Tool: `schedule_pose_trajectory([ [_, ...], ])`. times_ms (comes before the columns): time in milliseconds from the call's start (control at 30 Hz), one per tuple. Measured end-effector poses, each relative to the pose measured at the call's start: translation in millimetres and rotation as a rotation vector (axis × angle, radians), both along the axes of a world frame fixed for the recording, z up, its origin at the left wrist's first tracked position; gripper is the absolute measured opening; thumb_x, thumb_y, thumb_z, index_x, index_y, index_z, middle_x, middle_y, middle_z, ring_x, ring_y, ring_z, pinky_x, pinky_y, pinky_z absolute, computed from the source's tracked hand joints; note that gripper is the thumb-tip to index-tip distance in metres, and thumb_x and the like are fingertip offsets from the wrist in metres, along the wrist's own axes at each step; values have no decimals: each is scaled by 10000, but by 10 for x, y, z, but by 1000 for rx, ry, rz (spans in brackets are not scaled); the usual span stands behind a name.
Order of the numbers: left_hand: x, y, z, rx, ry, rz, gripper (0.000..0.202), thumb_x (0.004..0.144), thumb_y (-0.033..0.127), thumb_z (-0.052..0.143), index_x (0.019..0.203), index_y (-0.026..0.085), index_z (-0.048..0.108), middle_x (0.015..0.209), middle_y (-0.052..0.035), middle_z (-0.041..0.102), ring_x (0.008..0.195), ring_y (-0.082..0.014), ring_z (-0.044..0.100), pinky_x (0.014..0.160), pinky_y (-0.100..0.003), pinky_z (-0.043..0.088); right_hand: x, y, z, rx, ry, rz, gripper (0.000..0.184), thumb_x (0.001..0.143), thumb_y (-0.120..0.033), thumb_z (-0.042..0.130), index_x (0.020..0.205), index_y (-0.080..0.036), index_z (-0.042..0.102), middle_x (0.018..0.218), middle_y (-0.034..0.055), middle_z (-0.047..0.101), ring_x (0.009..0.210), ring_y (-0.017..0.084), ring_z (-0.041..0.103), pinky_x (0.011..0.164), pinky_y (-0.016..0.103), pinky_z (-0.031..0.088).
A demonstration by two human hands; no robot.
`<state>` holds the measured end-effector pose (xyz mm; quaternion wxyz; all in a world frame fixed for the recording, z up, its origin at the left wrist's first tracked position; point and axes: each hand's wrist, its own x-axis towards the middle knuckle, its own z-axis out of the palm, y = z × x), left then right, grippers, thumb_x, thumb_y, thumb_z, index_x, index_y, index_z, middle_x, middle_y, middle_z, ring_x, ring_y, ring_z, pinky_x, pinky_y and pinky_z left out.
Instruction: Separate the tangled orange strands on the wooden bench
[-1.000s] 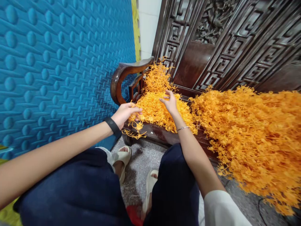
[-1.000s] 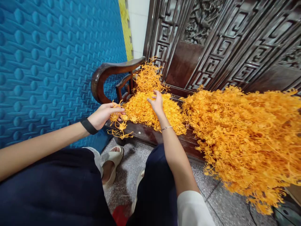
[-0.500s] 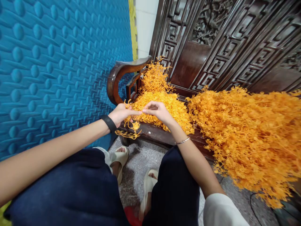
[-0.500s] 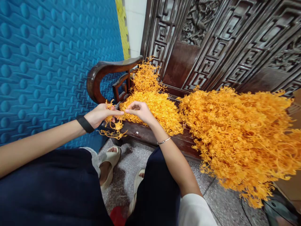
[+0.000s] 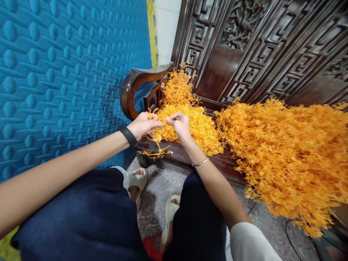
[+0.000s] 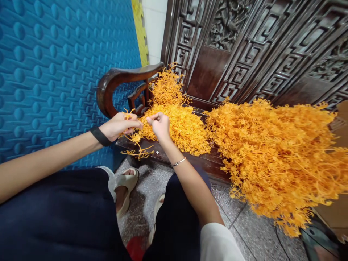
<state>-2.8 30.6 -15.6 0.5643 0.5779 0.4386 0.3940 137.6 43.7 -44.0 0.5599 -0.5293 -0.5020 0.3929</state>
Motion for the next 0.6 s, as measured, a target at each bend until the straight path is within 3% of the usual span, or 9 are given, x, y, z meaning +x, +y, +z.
schedule_pose_trajectory([
  [167, 31, 71, 15, -5, 10, 157, 377, 523, 68, 602, 434, 204, 262, 366, 97, 227, 306, -15, 222, 345, -193, 104, -220, 34, -83, 190, -307, -130, 193, 712, -150, 567, 622, -217, 410, 640, -6, 497, 664, 146, 486, 743, 339, 394],
  [300, 68, 20, 42, -27, -10, 261, 369, 519, 27, 559, 423, 199, 247, 343, 103, 208, 286, -12, 227, 335, -185, 106, -262, 127, -94, 225, -464, -176, 176, 746, -104, 500, 670, -220, 392, 697, 12, 499, 770, 177, 503, 823, 368, 364],
  [433, 117, -211, 34, -145, 69, 138, 360, 519, -23, 535, 437, 192, 258, 346, 105, 247, 294, -4, 228, 336, -171, 117, 149, 402, -48, 139, -380, -433, 210, 731, -49, 463, 641, -210, 362, 677, 10, 477, 694, 138, 472, 750, 308, 374],
  [600, 92, -347, -1, -123, 68, -11, 326, 639, -2, 602, 514, 176, 359, 412, 57, 455, 337, -39, 396, 358, -170, 254, 594, 635, -44, 170, -352, -342, 172, 730, -75, 551, 731, -183, 417, 757, 10, 524, 651, 92, 481, 697, 245, 415],
])
